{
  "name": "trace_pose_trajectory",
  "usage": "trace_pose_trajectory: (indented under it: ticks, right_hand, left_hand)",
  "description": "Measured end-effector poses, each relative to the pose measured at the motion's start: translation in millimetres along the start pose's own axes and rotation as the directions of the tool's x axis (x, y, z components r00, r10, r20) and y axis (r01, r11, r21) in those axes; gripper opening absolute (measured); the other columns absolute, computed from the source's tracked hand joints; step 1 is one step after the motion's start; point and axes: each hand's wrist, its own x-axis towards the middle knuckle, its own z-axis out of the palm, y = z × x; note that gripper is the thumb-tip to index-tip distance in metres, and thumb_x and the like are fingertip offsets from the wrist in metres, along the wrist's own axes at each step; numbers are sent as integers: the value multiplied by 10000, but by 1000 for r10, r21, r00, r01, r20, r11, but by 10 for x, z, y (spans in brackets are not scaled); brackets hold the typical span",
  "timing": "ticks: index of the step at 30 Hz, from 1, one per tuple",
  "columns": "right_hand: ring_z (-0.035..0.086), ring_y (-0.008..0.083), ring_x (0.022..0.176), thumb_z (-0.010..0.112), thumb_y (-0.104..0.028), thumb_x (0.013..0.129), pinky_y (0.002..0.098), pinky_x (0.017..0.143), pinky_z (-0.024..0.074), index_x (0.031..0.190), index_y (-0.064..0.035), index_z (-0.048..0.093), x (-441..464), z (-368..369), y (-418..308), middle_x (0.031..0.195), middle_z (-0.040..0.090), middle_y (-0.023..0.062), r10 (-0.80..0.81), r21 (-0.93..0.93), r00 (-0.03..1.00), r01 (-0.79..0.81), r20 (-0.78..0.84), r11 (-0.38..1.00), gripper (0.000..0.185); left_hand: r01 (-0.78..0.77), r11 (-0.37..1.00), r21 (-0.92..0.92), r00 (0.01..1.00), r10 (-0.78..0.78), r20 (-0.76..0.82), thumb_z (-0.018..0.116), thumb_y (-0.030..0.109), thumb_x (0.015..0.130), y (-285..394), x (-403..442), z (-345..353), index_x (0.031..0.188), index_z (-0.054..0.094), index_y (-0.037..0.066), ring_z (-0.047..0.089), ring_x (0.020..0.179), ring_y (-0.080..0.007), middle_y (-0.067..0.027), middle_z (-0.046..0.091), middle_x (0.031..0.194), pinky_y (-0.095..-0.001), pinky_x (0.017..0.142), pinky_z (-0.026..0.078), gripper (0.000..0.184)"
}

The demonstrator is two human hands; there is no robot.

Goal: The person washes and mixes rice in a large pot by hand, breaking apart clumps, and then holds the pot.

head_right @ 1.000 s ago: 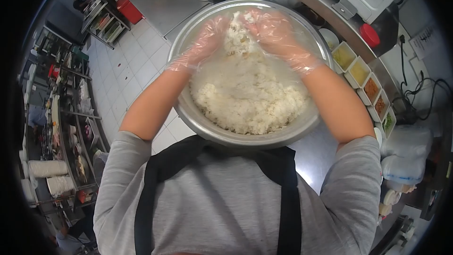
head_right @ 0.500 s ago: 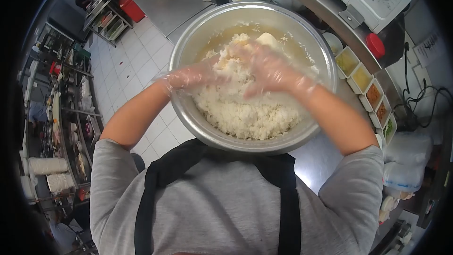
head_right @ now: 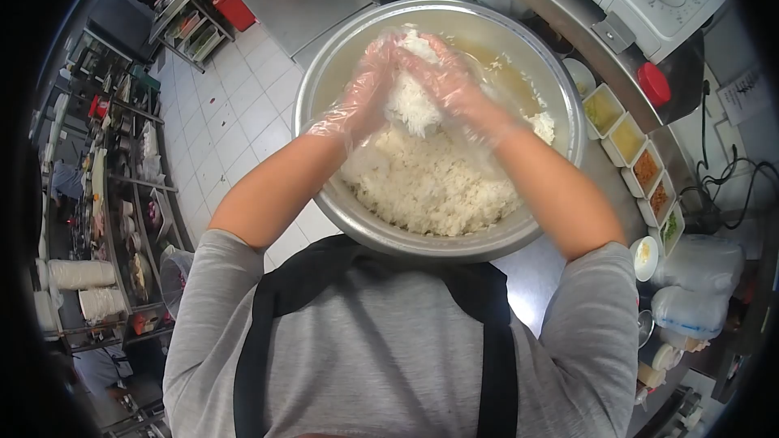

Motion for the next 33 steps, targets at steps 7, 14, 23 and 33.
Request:
trace_pose_trajectory:
  ticks: [7, 14, 23, 33]
  right_hand:
    - [564, 173, 977, 525, -346, 944, 316, 851, 453, 1282, -82, 524, 37, -39, 136, 1081, 621, 101, -77, -120, 983, 58, -167, 991, 429]
    - [455, 264, 1161, 409, -301, 975, 360, 975, 348, 1373, -30, 360, -187, 123, 252, 1329, 444, 155, -35, 21, 991, 38, -126, 999, 484]
    - [326, 311, 1332, 368, -266, 1001, 392, 1089, 280, 1444, -32, 236, -20, 305, -189, 1445, 310, 198, -298, 178, 917, 350, -265, 920, 518]
    - [437, 271, 1270, 484, -353, 956, 376, 1083, 316, 1391, -81, 373, 131, -504, -65, 1360, 469, 127, -327, -320, 941, 338, 90, 885, 525]
  left_hand:
    - [-307, 944, 121, 943, 319, -96, 440, 290, 978, -282, 70, 71, 1267, 474, 61, 504, 1080, -174, -68, 549, 1156, -331, 921, 420, 370]
    - [21, 851, -525, 993, 42, 107, 434, 289, 977, -291, 220, 243, 1239, 504, 130, 505, 1095, -157, -50, 554, 1167, -327, 888, 431, 315]
    - [-53, 993, 104, 986, 35, 163, 482, 255, 961, -87, -193, 76, 1202, 514, 99, 568, 1001, -150, -60, 581, 1141, -332, 823, 485, 288]
    - [-397, 616, 681, 914, 193, 358, 514, 294, 950, 371, 127, -102, 1108, 589, 30, 576, 818, -190, -128, 610, 892, -336, 721, 466, 317]
